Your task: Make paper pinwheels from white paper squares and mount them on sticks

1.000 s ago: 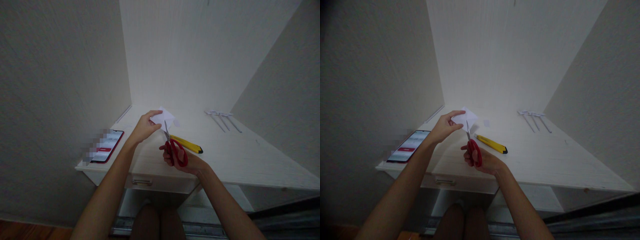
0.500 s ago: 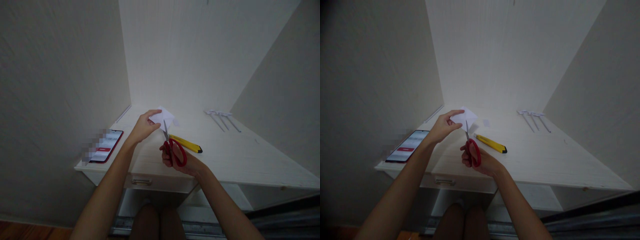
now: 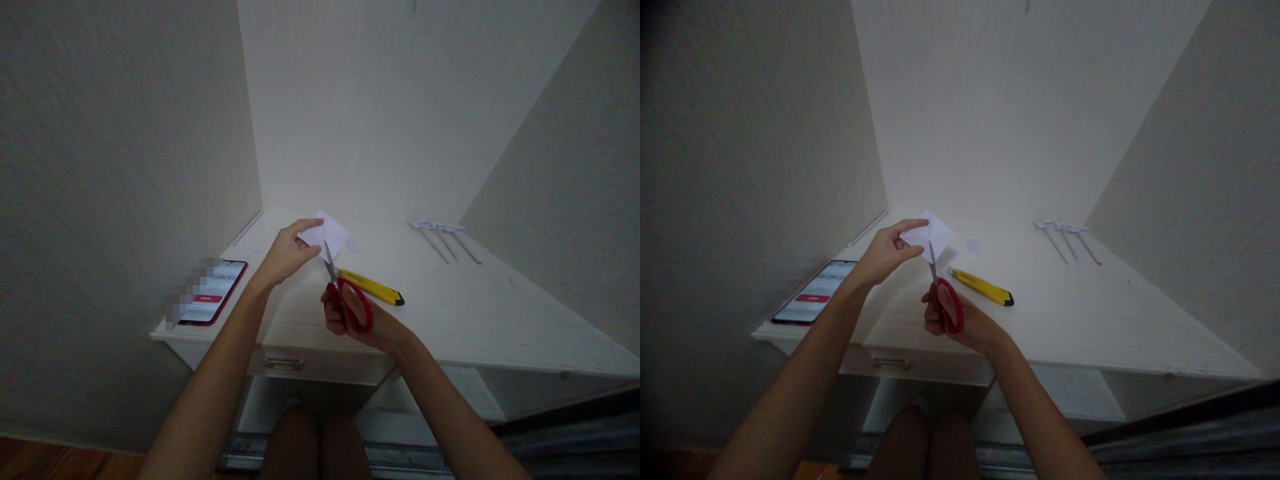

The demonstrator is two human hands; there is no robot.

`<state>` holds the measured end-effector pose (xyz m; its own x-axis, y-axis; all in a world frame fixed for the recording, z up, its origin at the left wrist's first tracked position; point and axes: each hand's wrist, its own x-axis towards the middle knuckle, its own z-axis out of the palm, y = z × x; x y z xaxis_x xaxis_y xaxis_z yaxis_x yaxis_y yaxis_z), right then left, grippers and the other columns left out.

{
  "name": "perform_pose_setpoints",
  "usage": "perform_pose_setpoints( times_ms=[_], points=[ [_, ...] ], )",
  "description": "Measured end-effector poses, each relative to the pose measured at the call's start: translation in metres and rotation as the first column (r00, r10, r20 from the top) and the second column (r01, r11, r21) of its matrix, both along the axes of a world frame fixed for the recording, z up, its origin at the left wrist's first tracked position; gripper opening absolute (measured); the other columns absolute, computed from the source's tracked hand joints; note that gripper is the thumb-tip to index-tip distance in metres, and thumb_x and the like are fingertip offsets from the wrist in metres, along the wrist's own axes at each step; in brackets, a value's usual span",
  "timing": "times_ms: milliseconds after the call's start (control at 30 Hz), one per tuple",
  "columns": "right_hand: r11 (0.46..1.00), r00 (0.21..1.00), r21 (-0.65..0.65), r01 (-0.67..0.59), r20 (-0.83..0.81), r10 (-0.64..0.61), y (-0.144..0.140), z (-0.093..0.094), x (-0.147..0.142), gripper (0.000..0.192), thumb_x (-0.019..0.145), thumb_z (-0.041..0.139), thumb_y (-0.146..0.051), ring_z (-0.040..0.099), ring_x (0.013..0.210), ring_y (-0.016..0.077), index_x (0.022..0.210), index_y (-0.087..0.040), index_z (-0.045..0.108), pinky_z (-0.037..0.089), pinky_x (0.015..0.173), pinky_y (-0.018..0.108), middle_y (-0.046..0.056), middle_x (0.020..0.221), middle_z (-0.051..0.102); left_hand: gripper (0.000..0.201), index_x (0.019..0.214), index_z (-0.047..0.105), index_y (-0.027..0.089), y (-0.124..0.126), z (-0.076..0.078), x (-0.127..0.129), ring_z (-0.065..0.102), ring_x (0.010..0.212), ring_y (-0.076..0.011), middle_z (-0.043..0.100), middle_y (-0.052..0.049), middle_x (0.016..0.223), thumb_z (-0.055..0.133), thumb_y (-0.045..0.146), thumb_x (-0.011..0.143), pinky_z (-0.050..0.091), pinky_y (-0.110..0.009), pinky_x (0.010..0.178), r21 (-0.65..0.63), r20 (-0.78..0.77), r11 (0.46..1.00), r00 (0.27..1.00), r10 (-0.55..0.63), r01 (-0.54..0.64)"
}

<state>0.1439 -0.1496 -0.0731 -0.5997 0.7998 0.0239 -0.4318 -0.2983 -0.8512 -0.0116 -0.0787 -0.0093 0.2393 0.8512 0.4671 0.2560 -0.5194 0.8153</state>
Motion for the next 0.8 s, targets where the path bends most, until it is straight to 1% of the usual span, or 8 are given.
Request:
perform_pose_setpoints(
  times_ms=[200, 400, 533, 700, 800],
  points=[
    [1.000, 1.000, 0.000, -0.001, -0.009, 0.001, -0.0017, 0.0010, 0.0006, 0.034, 0.082, 0.048, -0.049, 0.029, 0.053, 0.0068, 0.081, -0.015, 0.048, 0.020, 0.051, 0.023, -0.005, 0.059, 0.033, 0.045, 0.110, 0.057, 0.012, -0.0016, 0.0012, -0.0001, 0.033, 0.047, -0.0015, 0.054, -0.001, 0.077, 0.059, 0.005, 0.065, 0.025, -0.015, 0.041, -0.004, 0.000, 1.000, 1.000, -0.004, 0.004],
    [0.999, 1.000, -0.045, -0.010, -0.017, 0.010, -0.0026, 0.0014, -0.0004, 0.034, 0.080, 0.049, -0.049, 0.031, 0.053, 0.0064, 0.078, -0.016, 0.048, 0.021, 0.051, 0.022, -0.004, 0.060, 0.035, 0.046, 0.110, 0.057, 0.012, -0.0034, 0.0027, 0.0000, 0.033, 0.046, -0.0008, 0.055, -0.002, 0.081, 0.059, 0.005, 0.064, 0.025, -0.016, 0.041, -0.021, 0.011, 1.000, 1.000, 0.000, 0.000],
    [0.999, 1.000, -0.035, -0.011, -0.009, 0.011, -0.0040, 0.0035, -0.0015, 0.035, 0.079, 0.049, -0.051, 0.030, 0.053, 0.0070, 0.076, -0.017, 0.047, 0.022, 0.051, 0.023, -0.005, 0.058, 0.035, 0.046, 0.110, 0.057, 0.012, -0.0029, 0.0016, -0.0002, 0.033, 0.046, -0.0011, 0.056, -0.002, 0.081, 0.059, 0.006, 0.064, 0.025, -0.016, 0.041, -0.016, 0.020, 1.000, 1.000, -0.008, 0.008],
    [0.998, 1.000, -0.054, 0.007, 0.003, -0.007, -0.0061, 0.0066, -0.0011, 0.033, 0.078, 0.052, -0.050, 0.028, 0.053, 0.0073, 0.076, -0.017, 0.046, 0.020, 0.050, 0.023, -0.005, 0.060, 0.031, 0.046, 0.109, 0.058, 0.014, -0.0028, 0.0005, -0.0005, 0.033, 0.046, -0.0017, 0.057, -0.001, 0.078, 0.059, 0.007, 0.064, 0.025, -0.017, 0.041, -0.008, 0.028, 1.000, 1.000, -0.008, 0.008],
    [0.999, 0.999, -0.040, 0.024, 0.034, -0.022, -0.0066, 0.0074, -0.0007, 0.033, 0.077, 0.053, -0.051, 0.026, 0.053, 0.0081, 0.076, -0.018, 0.046, 0.019, 0.049, 0.024, -0.005, 0.059, 0.029, 0.045, 0.108, 0.058, 0.013, -0.0035, 0.0007, -0.0006, 0.034, 0.046, -0.0022, 0.057, -0.001, 0.076, 0.060, 0.007, 0.063, 0.025, -0.017, 0.041, -0.011, 0.036, 1.000, 0.999, -0.006, 0.007]
  ],
)
